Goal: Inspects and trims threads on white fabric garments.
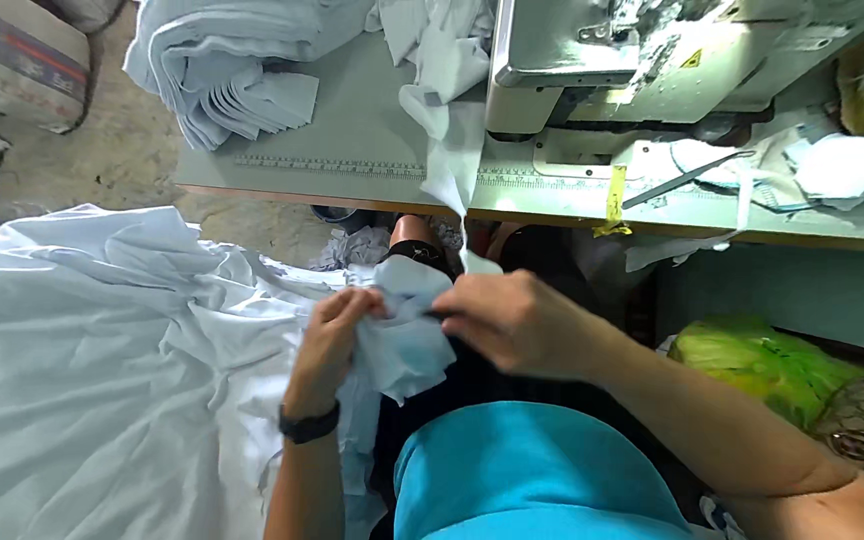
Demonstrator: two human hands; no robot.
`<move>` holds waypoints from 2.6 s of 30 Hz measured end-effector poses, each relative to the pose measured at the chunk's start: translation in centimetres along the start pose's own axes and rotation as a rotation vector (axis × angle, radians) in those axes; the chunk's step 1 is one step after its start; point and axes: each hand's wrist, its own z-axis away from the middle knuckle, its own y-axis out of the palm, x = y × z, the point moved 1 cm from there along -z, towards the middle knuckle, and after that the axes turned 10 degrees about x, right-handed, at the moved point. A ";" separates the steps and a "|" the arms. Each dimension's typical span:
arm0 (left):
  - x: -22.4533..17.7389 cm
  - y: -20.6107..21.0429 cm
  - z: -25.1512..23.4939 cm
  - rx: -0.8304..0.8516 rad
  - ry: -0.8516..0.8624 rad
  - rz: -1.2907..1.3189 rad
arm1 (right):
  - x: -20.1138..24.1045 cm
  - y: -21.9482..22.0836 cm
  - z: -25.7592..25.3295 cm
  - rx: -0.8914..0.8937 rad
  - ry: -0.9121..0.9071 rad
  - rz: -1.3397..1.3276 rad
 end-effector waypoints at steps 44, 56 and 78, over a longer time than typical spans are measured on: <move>-0.9 0.1 2.4 0.303 0.164 0.008 | -5.9 -0.8 -6.6 0.094 0.106 -0.341; -2.1 -2.7 2.4 -0.062 0.139 0.003 | -0.8 0.2 -3.1 0.095 -0.068 0.051; -2.1 -1.2 4.7 0.180 0.062 0.127 | -5.8 1.4 -6.0 0.299 0.359 -0.520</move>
